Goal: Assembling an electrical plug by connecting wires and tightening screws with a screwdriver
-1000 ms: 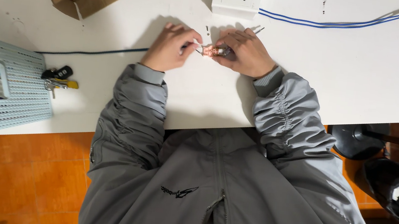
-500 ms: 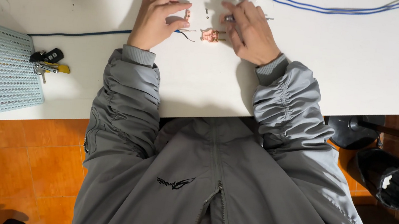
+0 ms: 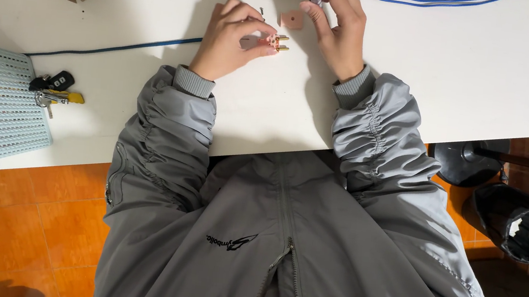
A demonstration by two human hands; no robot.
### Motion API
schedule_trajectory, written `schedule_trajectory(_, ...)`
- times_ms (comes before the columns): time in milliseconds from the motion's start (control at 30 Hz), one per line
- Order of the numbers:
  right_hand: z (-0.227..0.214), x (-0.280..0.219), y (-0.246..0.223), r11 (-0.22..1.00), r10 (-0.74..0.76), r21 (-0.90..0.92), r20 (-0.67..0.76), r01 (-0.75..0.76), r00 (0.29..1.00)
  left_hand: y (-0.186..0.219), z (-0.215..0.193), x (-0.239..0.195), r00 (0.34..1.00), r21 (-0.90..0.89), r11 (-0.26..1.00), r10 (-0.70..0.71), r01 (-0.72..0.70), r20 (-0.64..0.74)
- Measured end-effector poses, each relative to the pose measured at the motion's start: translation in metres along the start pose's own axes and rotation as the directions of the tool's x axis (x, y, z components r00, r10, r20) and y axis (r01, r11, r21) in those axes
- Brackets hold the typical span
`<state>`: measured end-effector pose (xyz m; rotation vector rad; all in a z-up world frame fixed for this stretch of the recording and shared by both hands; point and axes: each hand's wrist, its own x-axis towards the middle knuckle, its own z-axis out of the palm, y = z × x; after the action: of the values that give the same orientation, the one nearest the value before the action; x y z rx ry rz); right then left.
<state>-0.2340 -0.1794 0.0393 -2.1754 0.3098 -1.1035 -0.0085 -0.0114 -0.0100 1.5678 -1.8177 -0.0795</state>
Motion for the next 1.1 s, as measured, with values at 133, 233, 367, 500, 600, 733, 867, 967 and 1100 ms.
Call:
schedule_trajectory(133,-0.001,0.007,-0.022,0.997,0.018,0.080,-0.027,-0.016,0.999,-0.002,0.009,-0.001,0.999,0.045,0.999,-0.018,0.016,0.037)
schedule_trajectory(233,0.003,0.004,-0.022,0.976,0.055,0.211,-0.023,-0.048,0.998,0.002,0.009,-0.001,0.997,0.066,0.996,-0.055,0.051,0.052)
schedule_trajectory(367,0.009,-0.002,-0.024,0.916,0.147,0.373,0.027,-0.146,0.989,0.008,0.005,0.001,0.995,0.088,0.993,-0.082,0.078,0.050)
schedule_trajectory(500,0.013,-0.009,-0.021,0.879,0.168,0.432,0.118,-0.203,0.979,0.009,0.005,0.001,0.995,0.116,0.990,-0.083,0.075,0.058)
schedule_trajectory(600,0.015,-0.011,-0.022,0.855,0.142,0.479,0.149,-0.197,0.979,0.007,0.007,0.000,0.995,0.113,0.991,-0.079,0.073,0.057)
schedule_trajectory(733,0.016,-0.011,-0.026,0.849,0.133,0.490,0.166,-0.199,0.977,0.003,0.011,-0.002,0.997,0.130,0.990,-0.059,0.053,0.048)
schedule_trajectory(867,0.017,-0.009,-0.027,0.880,0.168,0.426,0.136,-0.211,0.976,0.005,0.008,-0.001,0.996,0.125,0.990,-0.069,0.062,0.057)
schedule_trajectory(967,0.017,-0.006,-0.025,0.868,0.147,0.458,0.134,-0.193,0.980,-0.001,0.008,0.000,0.995,0.104,0.993,-0.067,0.059,0.074)
schedule_trajectory(1100,0.017,-0.013,-0.021,0.871,0.122,0.463,0.123,-0.166,0.985,-0.005,0.016,-0.005,0.999,0.117,0.993,0.005,-0.010,0.041)
